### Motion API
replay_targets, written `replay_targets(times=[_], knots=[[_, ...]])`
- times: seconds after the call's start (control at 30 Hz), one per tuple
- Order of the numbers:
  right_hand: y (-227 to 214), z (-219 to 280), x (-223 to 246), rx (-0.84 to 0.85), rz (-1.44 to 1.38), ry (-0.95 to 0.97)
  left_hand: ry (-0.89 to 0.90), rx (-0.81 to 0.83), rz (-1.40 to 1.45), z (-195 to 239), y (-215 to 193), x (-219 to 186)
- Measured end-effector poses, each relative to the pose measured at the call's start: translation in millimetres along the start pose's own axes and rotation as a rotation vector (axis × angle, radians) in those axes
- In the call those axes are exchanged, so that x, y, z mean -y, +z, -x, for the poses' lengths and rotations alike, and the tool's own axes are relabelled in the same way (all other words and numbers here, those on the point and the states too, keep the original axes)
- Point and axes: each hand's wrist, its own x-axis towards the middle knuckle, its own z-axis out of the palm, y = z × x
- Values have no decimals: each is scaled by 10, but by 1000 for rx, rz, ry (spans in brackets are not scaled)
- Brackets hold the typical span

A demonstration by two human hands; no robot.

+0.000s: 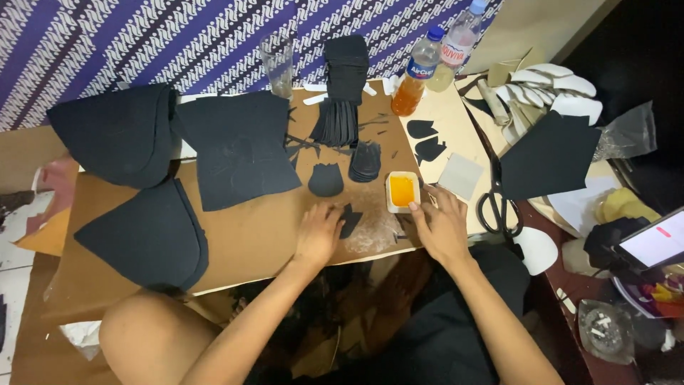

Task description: The person smooths black fabric pieces on a table using a small orange block, then picks up and places down additional fabric pieces. The person also handles small black fabric scraps and a stack of similar pieces.

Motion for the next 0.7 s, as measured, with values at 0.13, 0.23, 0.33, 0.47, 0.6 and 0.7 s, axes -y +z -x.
replay_targets(times=[0.13,0.23,0.33,0.47,0.6,0.7], knots=[[-134,33,447,-73,-147,-25,180,90,-109,253,-59,183],[225,61,649,-83,-332,-147,221,202,-124,330,-91,245],[670,92,691,158,-495,-147,222,191,-134,406,-138,212],[940,32,673,298,-375,-62,234,131,-153,410,-208,164],[1037,83,701,152,-157,-202,242,102,-126,438,-130,218],[930,119,828,31,27,-285,235,73,-118,459,-98,204]])
